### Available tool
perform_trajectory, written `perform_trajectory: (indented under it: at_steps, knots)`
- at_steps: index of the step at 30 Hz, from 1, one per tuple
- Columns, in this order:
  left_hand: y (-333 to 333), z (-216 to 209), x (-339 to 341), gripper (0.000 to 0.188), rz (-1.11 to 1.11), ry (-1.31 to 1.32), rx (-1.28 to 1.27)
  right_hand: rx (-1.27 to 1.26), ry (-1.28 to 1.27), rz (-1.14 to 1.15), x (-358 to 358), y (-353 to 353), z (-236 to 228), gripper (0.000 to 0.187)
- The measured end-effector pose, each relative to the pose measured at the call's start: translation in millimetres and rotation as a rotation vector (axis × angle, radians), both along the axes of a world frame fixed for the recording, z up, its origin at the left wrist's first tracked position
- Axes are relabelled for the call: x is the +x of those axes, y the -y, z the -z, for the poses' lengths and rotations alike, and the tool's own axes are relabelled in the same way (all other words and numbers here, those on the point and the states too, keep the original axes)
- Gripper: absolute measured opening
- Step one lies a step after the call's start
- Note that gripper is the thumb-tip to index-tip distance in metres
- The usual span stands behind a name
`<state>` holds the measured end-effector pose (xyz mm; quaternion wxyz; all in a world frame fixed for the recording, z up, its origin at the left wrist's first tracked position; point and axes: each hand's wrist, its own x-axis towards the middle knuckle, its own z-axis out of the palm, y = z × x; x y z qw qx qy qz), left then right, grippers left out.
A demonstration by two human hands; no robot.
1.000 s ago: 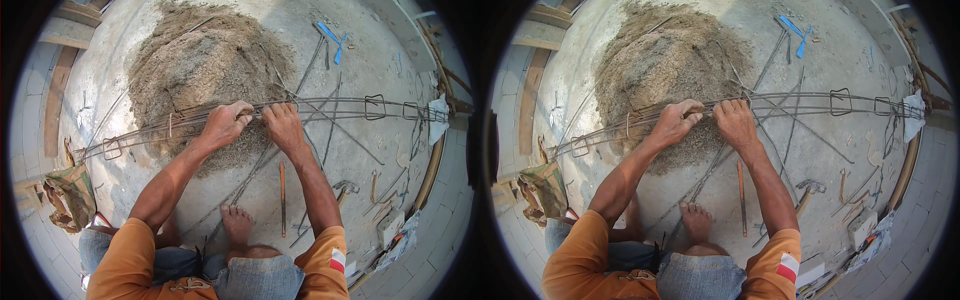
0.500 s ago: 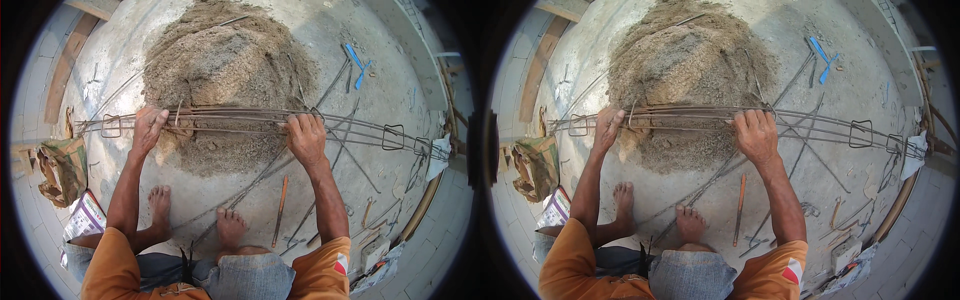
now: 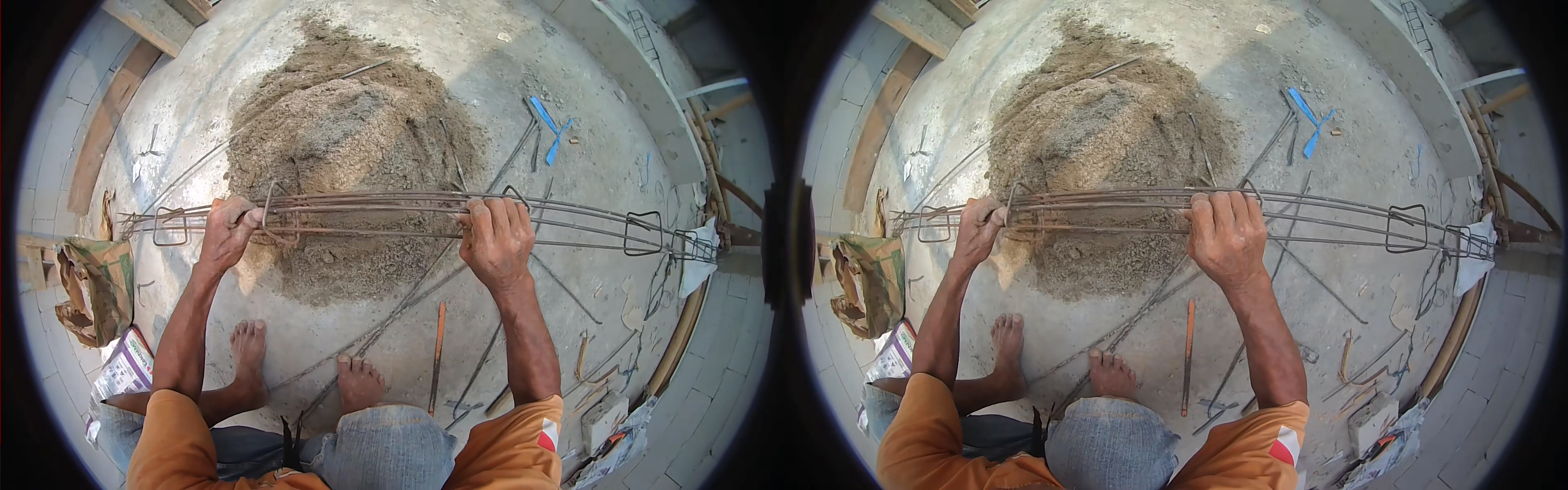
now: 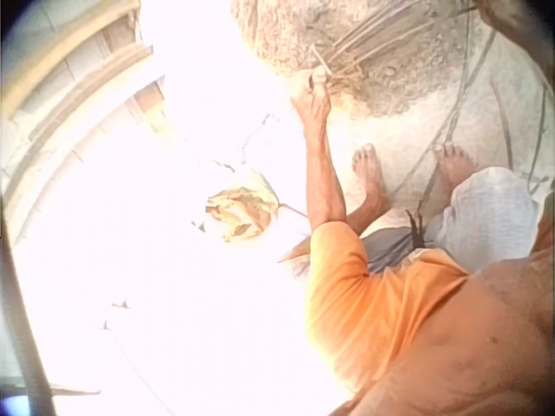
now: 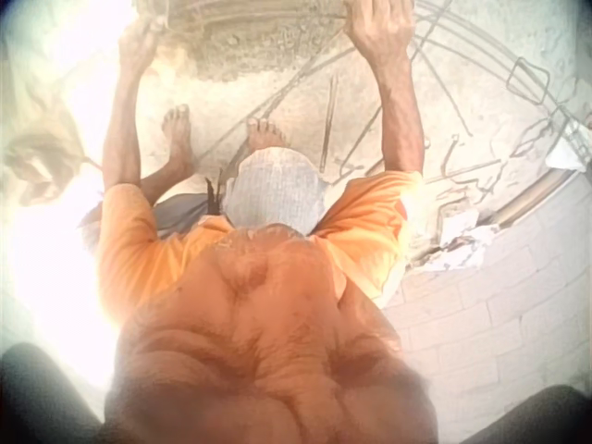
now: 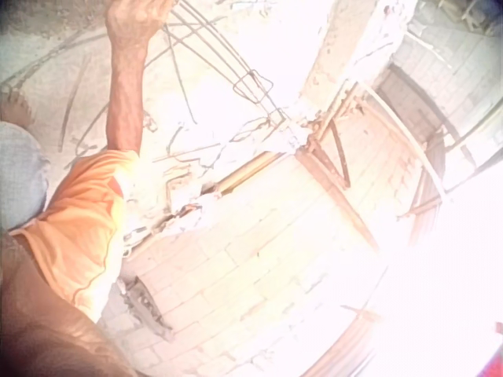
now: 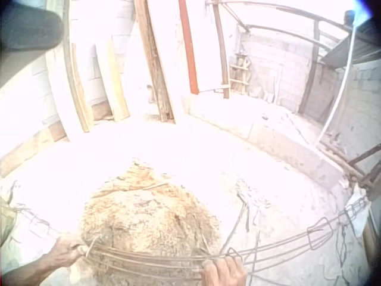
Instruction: The person assembles a rebar cage on a concrete floor by positioning metal rods and securing them together, using a hammer to tap the rebar and wire into place.
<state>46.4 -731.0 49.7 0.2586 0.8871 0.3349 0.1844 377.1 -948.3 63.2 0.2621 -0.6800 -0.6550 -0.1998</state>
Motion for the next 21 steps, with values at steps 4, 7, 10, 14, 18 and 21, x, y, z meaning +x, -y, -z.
perform_trajectory:
  at_steps: [4, 7, 10, 14, 18, 21]
  knots:
    - [0.5, -6.2, 5.2, 0.042, 0.025, -0.040, -0.011, 0.017, 0.018, -0.004, 8.0, 3.4, -16.9, 0.022]
    - [2.8, -10.8, 14.2, 0.039, 0.017, -0.024, 0.041, 0.090, 0.095, 0.016, 18.3, -1.1, -23.9, 0.016]
    - [-6.9, -24.7, 4.0, 0.046, 0.001, -0.022, -0.281, 0.048, 0.037, -0.040, 7.6, -7.7, -16.1, 0.018]
    - [-29.3, -22.3, -20.6, 0.026, 0.076, 0.043, -0.118, -0.114, -0.039, -0.053, -13.3, -17.4, 9.7, 0.019]
    - [-59.5, 4.3, -11.1, 0.041, 0.058, 0.044, -0.110, -0.184, -0.016, 0.099, 20.4, 27.7, 35.8, 0.010]
    - [-55.4, -12.4, -42.4, 0.037, 0.107, 0.069, -0.060, -0.143, -0.036, 0.047, 11.2, 8.7, 40.0, 0.011]
